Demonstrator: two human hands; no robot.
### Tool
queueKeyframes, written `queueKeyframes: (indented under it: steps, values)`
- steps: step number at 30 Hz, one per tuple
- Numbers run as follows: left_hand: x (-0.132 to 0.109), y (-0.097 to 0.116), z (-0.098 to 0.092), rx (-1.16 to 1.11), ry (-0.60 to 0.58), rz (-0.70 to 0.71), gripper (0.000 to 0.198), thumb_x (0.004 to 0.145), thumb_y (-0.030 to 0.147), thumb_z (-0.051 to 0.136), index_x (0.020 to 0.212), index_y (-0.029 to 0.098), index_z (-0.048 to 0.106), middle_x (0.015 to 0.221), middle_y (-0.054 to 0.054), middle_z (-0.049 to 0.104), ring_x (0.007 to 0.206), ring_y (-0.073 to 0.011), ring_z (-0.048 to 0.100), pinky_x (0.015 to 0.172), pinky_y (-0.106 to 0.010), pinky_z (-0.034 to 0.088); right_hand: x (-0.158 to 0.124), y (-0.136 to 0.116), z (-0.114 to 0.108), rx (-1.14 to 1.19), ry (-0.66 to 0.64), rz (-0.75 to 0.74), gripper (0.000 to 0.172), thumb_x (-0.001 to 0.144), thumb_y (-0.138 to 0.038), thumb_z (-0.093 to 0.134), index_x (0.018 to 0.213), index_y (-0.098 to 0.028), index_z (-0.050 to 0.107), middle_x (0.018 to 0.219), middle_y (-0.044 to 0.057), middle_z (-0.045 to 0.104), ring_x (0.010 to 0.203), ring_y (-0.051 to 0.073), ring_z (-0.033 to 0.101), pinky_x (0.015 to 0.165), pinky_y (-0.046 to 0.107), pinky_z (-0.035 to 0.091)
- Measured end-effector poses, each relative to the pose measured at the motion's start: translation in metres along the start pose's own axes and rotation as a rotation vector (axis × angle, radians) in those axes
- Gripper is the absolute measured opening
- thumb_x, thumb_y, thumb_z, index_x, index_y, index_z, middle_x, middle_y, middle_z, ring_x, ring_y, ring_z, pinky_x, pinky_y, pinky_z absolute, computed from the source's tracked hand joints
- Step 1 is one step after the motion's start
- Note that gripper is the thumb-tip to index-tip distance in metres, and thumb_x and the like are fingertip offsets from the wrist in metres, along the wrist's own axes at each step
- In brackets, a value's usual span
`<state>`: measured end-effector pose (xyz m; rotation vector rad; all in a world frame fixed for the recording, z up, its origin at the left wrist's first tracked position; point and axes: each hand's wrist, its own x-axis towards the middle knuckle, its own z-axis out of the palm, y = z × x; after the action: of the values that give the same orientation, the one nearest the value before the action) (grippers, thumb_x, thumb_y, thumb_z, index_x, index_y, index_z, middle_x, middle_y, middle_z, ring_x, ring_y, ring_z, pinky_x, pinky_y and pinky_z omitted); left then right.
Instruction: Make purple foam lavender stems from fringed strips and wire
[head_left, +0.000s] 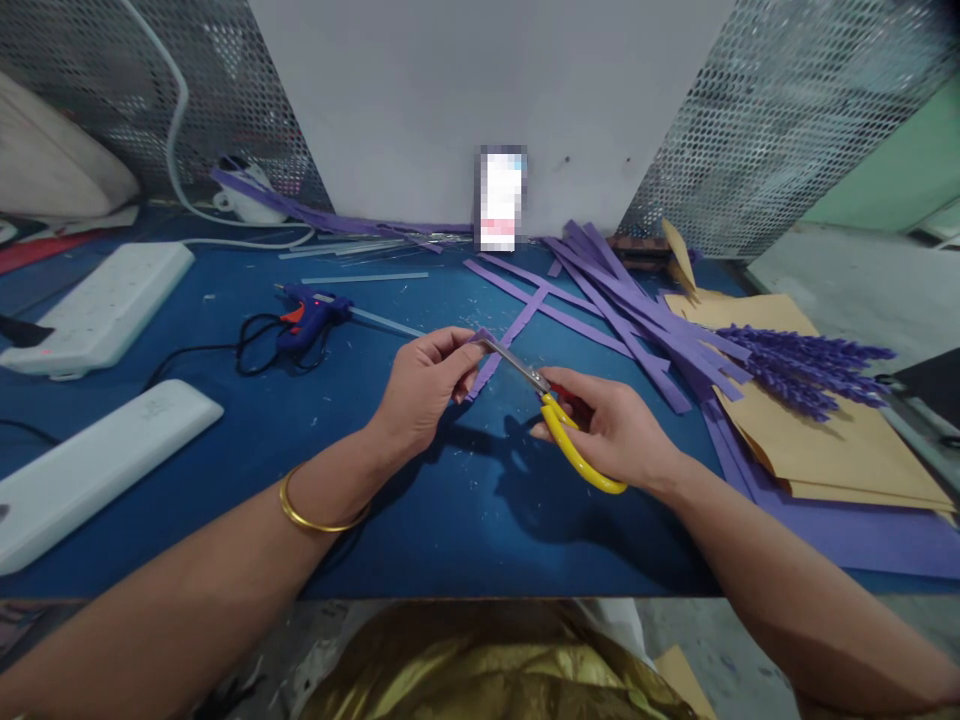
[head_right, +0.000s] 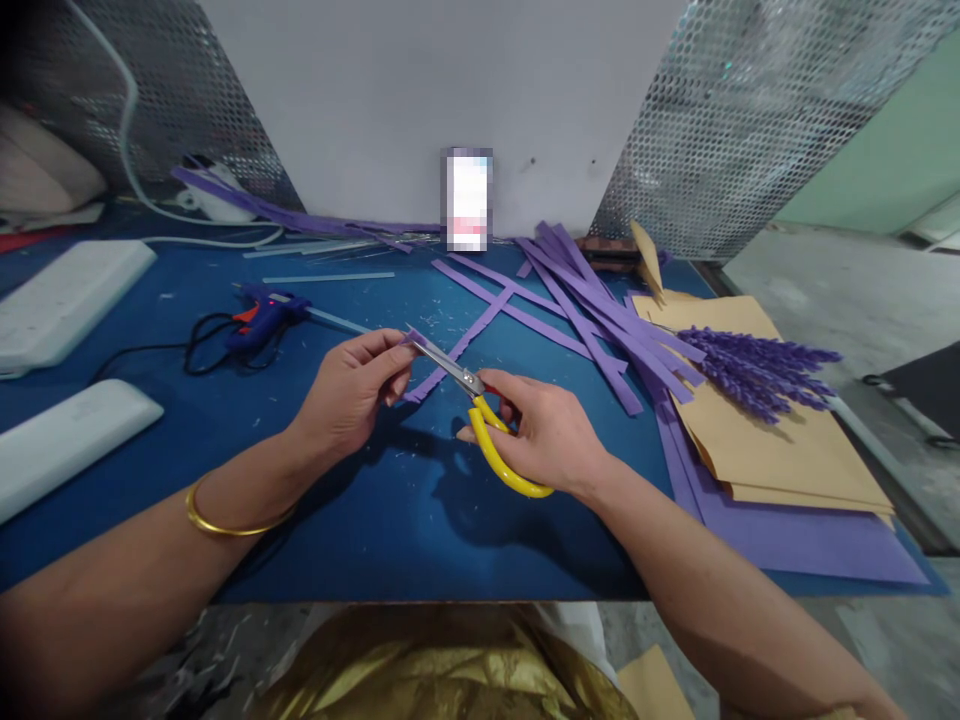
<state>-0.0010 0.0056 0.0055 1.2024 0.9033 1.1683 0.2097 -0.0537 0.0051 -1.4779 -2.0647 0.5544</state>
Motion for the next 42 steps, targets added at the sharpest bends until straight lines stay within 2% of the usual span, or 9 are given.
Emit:
queueKeyframes:
  steps: [14,27,36,42]
  values:
    - [-0.0001,-0.0003,-0.0001,-0.009,0.013,0.016,0.009,0.078,0.025,0.069,0.074,0.018,0.068,0.047,0.006,0.050,0.043,-0.0063,0.038,0.042,-0.020,0.029,-0.0011,0.0020,0.0006,0.049,-0.038,-0.021,0.048,0.086,-0.051,0.066,0.122,-0.019,0.065,0.080,0.002,0.064,0.065,0.014,0.051,0.058,0.025,0.038]
    - [0.0013,-0.0014,0.0007,-0.028,0.032,-0.014,0.010,0.077,0.027,0.071,0.075,0.018,0.069,0.048,0.006,0.049,0.044,-0.0067,0.038,0.043,-0.020,0.029,-0.0015,-0.0052,-0.0034,0.049,-0.070,-0.013,0.046,0.089,-0.052,0.062,0.120,-0.017,0.064,0.071,-0.001,0.054,0.058,0.011,0.040,0.055,0.025,0.032]
    - [0.0008,-0.0002,0.0008,-0.014,0.009,-0.050,0.012,0.077,0.029,0.071,0.073,0.018,0.068,0.048,0.005,0.049,0.043,-0.0070,0.038,0.043,-0.021,0.029,-0.0011,-0.0037,-0.0011,0.023,-0.052,-0.014,0.049,0.088,-0.054,0.063,0.121,-0.018,0.063,0.077,0.002,0.061,0.063,0.013,0.047,0.059,0.026,0.036]
    - [0.0010,0.0003,0.0009,-0.020,0.016,-0.044,0.012,0.075,0.029,0.072,0.074,0.018,0.070,0.048,0.005,0.050,0.044,-0.0072,0.039,0.043,-0.021,0.029,-0.0012,-0.0056,-0.0037,0.065,-0.072,-0.013,0.043,0.088,-0.053,0.063,0.115,-0.018,0.065,0.067,-0.002,0.051,0.057,0.011,0.037,0.054,0.025,0.031]
